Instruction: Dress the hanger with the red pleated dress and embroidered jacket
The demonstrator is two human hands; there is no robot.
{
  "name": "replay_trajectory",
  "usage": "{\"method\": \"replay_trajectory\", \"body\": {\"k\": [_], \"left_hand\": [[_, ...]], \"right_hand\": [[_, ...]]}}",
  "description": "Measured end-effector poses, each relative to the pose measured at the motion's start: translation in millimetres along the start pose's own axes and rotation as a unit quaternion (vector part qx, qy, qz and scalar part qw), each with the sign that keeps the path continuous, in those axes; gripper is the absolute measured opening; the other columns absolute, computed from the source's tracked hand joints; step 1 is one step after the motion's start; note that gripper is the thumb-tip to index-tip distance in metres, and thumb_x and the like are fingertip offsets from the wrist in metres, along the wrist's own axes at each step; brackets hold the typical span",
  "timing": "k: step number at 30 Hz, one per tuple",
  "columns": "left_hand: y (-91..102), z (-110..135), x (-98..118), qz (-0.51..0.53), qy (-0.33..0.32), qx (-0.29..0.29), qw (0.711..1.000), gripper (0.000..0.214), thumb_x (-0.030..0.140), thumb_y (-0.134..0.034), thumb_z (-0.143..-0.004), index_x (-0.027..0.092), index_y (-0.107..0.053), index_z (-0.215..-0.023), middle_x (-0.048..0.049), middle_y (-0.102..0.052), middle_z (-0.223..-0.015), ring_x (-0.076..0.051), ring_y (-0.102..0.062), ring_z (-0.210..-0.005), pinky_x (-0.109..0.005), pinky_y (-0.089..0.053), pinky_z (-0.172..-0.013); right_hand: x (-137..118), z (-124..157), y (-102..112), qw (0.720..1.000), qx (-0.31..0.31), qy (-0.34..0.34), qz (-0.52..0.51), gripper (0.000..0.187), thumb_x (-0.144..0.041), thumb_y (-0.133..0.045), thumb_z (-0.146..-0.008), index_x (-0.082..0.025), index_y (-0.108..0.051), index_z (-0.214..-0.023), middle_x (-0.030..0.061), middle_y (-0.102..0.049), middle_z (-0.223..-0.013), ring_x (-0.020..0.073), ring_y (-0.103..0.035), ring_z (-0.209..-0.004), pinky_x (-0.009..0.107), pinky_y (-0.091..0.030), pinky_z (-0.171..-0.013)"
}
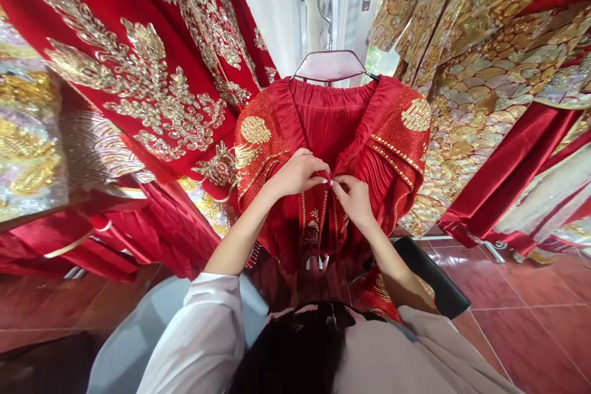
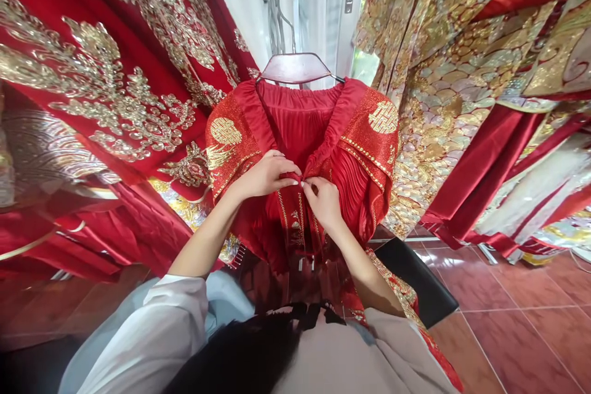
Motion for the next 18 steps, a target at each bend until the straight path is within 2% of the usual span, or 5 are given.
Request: {"method": "replay_trajectory", "body": {"k": [8, 10, 13, 15, 18], "left_hand": [[2.1, 4, 3, 0.022, -0.003, -0.004, 1.000, 0.013, 0.018, -0.054, -0.085, 0.020, -0.064, -0.093, 0.0003, -0.070, -0.091, -0.014, -0.058, -0.084, -0.034, -0.028, -0.097], [3.0, 5, 4, 0.032, -0.003, -0.003, 0.999, 0.012, 0.018, -0.054, -0.085, 0.020, -0.064, -0.092, 0.0005, -0.070, -0.091, -0.014, -0.058, -0.084, -0.034, -0.027, -0.098], [4.4, 6, 6, 0.039, -0.004, 0.001, 0.999, 0.013, 0.017, -0.054, -0.085, 0.020, -0.064, -0.093, 0.0006, -0.070, -0.091, -0.014, -0.059, -0.086, -0.035, -0.026, -0.100], [4.4, 6, 7, 0.033, -0.005, -0.001, 0.999, 0.014, 0.016, -0.054, -0.084, 0.020, -0.065, -0.093, 0.0003, -0.070, -0.090, -0.014, -0.059, -0.087, -0.035, -0.026, -0.101], [3.6, 6, 7, 0.021, -0.006, -0.004, 1.000, 0.014, 0.015, -0.054, -0.084, 0.019, -0.065, -0.091, 0.0000, -0.069, -0.089, -0.015, -0.059, -0.087, -0.035, -0.026, -0.101]], "right_hand": [[13, 4, -5, 0.973, 0.046, -0.093, -0.206, 0.024, -0.036, -0.062, -0.071, -0.015, -0.058, -0.061, -0.0012, -0.052, -0.055, 0.0078, -0.042, -0.051, 0.022, -0.033, -0.052], [22, 7, -20, 0.930, -0.010, -0.151, -0.333, 0.026, -0.039, -0.067, -0.066, -0.016, -0.056, -0.061, -0.0042, -0.044, -0.050, 0.0057, -0.035, -0.046, 0.021, -0.027, -0.046], [29, 15, -46, 0.818, -0.101, -0.248, -0.510, 0.030, -0.038, -0.073, -0.056, -0.017, -0.052, -0.061, -0.0066, -0.039, -0.048, 0.0034, -0.027, -0.042, 0.018, -0.018, -0.040], [30, 19, -54, 0.763, -0.126, -0.288, -0.565, 0.032, -0.034, -0.074, -0.052, -0.017, -0.049, -0.059, -0.0064, -0.040, -0.048, 0.0021, -0.025, -0.041, 0.017, -0.016, -0.038], [27, 18, -56, 0.751, -0.144, -0.294, -0.573, 0.029, -0.029, -0.073, -0.052, -0.016, -0.048, -0.058, -0.0058, -0.043, -0.049, 0.0010, -0.024, -0.040, 0.016, -0.014, -0.037]]}}
Point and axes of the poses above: each hand's wrist, its own z-axis away from the middle knuckle, its own y-axis out of the back of the hand, x = y × z, the point moved 9 cm from there along -z, towards the middle knuckle
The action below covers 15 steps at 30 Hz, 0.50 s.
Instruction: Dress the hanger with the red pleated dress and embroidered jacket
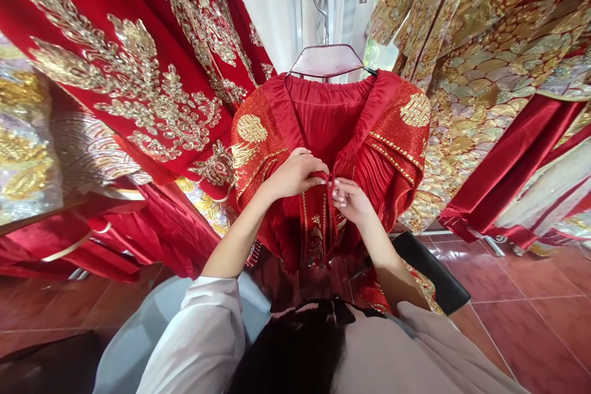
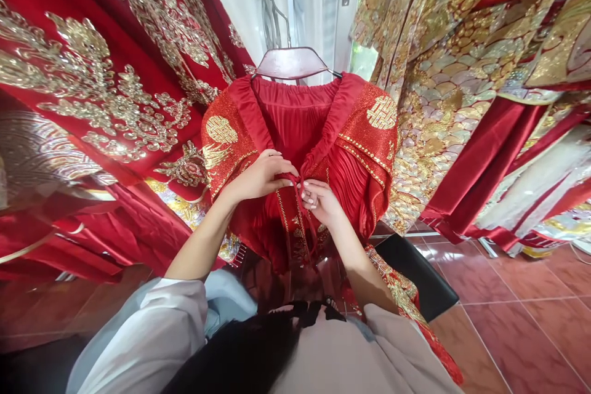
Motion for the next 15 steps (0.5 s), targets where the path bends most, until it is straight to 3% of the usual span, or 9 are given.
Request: {"method": "replay_trajectory", "body": {"k": [3, 7, 11, 15], "left_hand": [[-2.1, 0, -1, -0.010, -0.003, -0.002, 1.000, 0.014, 0.015, -0.054, -0.084, 0.020, -0.065, -0.091, 0.0002, -0.070, -0.088, -0.015, -0.059, -0.086, -0.036, -0.026, -0.101], [0.8, 3, 1, -0.018, -0.001, 0.017, 1.000, 0.015, 0.016, -0.054, -0.085, 0.021, -0.066, -0.091, 0.0011, -0.071, -0.089, -0.014, -0.059, -0.085, -0.036, -0.027, -0.100], [17.1, 9, 7, -0.011, 0.015, 0.067, 0.998, 0.016, 0.024, -0.052, -0.089, 0.022, -0.067, -0.092, 0.0003, -0.071, -0.088, -0.015, -0.059, -0.082, -0.034, -0.033, -0.093], [19.0, 11, 17, -0.016, 0.001, 0.050, 0.999, 0.020, 0.023, -0.049, -0.091, 0.022, -0.068, -0.096, 0.0000, -0.071, -0.088, -0.014, -0.059, -0.081, -0.033, -0.032, -0.092]], "right_hand": [[-10, 0, 1, 0.998, 0.011, 0.027, 0.058, 0.027, -0.027, -0.073, -0.053, -0.015, -0.048, -0.055, -0.0069, -0.039, -0.045, 0.0000, -0.021, -0.038, 0.016, -0.010, -0.037], [-17, 1, 18, 0.987, 0.070, 0.067, 0.130, 0.029, -0.027, -0.070, -0.053, -0.015, -0.044, -0.046, -0.0085, -0.032, -0.040, -0.0004, -0.020, -0.037, 0.017, -0.010, -0.037], [-2, 2, 38, 0.971, 0.114, 0.050, 0.206, 0.019, -0.029, -0.068, -0.051, -0.014, -0.057, -0.050, -0.0072, -0.037, -0.039, 0.0012, -0.025, -0.037, 0.018, -0.012, -0.038], [-2, 2, 35, 0.969, 0.107, 0.083, 0.206, 0.026, -0.038, -0.070, -0.056, -0.013, -0.063, -0.061, -0.0049, -0.046, -0.045, 0.0023, -0.029, -0.038, 0.019, -0.016, -0.039]]}}
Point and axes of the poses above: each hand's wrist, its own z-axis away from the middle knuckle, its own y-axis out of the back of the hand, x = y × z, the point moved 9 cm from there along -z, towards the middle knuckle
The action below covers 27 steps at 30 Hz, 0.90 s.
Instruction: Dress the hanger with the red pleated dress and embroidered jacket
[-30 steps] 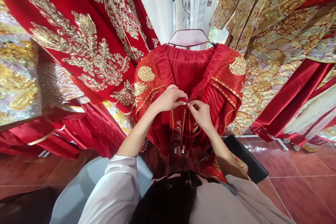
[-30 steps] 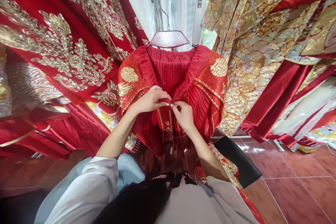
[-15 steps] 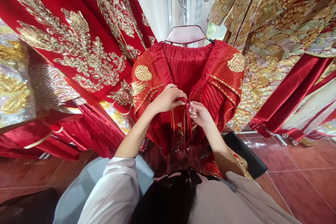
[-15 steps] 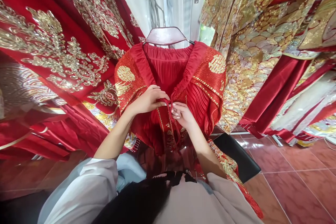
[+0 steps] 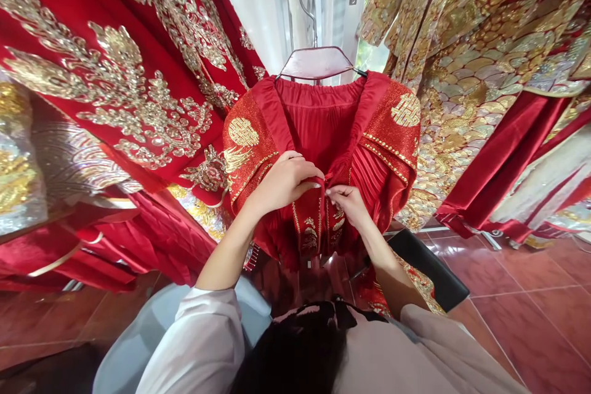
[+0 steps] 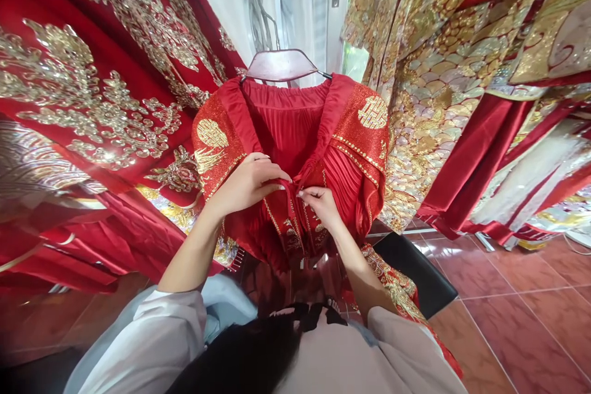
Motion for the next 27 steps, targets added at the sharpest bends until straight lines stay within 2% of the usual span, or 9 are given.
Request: {"method": "replay_trajectory", "body": {"k": [3, 8, 15, 19, 24, 27], "left_hand": [[-4.8, 0, -2, -0.001, -0.001, -0.012, 1.000, 0.021, 0.022, -0.048, -0.091, 0.021, -0.068, -0.097, -0.0005, -0.071, -0.087, -0.014, -0.059, -0.081, -0.034, -0.031, -0.095], [-10.4, 1, -11, 0.004, 0.019, -0.022, 1.000, 0.025, 0.023, -0.044, -0.092, 0.022, -0.068, -0.096, -0.0011, -0.071, -0.087, -0.015, -0.059, -0.083, -0.037, -0.029, -0.099], [-11.8, 1, -10, -0.003, 0.028, -0.019, 0.999, 0.024, 0.024, -0.046, -0.091, 0.022, -0.069, -0.098, -0.0019, -0.071, -0.092, -0.016, -0.059, -0.083, -0.038, -0.029, -0.099], [-9.1, 3, -11, -0.043, 0.024, 0.028, 0.998, 0.024, 0.022, -0.045, -0.092, 0.021, -0.069, -0.096, -0.0017, -0.072, -0.091, -0.017, -0.059, -0.084, -0.037, -0.032, -0.095], [-2.4, 14, -13, -0.058, 0.022, 0.092, 0.994, 0.026, 0.019, -0.042, -0.091, 0.022, -0.068, -0.098, -0.0018, -0.072, -0.091, -0.017, -0.059, -0.084, -0.037, -0.034, -0.094], [-4.5, 19, -17, -0.069, 0.043, 0.090, 0.993, 0.026, 0.020, -0.043, -0.090, 0.023, -0.067, -0.100, -0.0023, -0.071, -0.092, -0.018, -0.059, -0.087, -0.039, -0.035, -0.096]], "right_hand": [[-21, -1, -3, 0.998, 0.004, 0.060, -0.013, 0.029, -0.041, -0.069, -0.060, -0.014, -0.064, -0.068, -0.0038, -0.052, -0.051, 0.0022, -0.030, -0.039, 0.019, -0.017, -0.040], [-41, 0, -16, 0.996, -0.049, 0.072, 0.020, 0.027, -0.040, -0.067, -0.063, -0.014, -0.059, -0.061, -0.0044, -0.048, -0.050, 0.0031, -0.031, -0.042, 0.020, -0.020, -0.043], [-54, 6, -13, 0.986, 0.031, 0.137, 0.095, 0.020, -0.031, -0.061, -0.062, -0.015, -0.053, -0.052, -0.0034, -0.046, -0.050, 0.0061, -0.036, -0.049, 0.021, -0.027, -0.049], [-31, 4, -9, 0.984, 0.026, 0.126, 0.126, 0.019, -0.032, -0.056, -0.062, -0.016, -0.051, -0.053, -0.0021, -0.048, -0.052, 0.0079, -0.039, -0.052, 0.022, -0.031, -0.053], [34, 7, 9, 0.974, 0.049, 0.082, 0.203, 0.021, -0.035, -0.052, -0.063, -0.017, -0.050, -0.052, -0.0008, -0.050, -0.053, 0.0097, -0.041, -0.053, 0.023, -0.034, -0.056], [69, 13, 20, 0.970, 0.053, 0.054, 0.232, 0.022, -0.035, -0.053, -0.064, -0.017, -0.052, -0.052, 0.0021, -0.057, -0.055, 0.0122, -0.047, -0.054, 0.024, -0.036, -0.056]]}}
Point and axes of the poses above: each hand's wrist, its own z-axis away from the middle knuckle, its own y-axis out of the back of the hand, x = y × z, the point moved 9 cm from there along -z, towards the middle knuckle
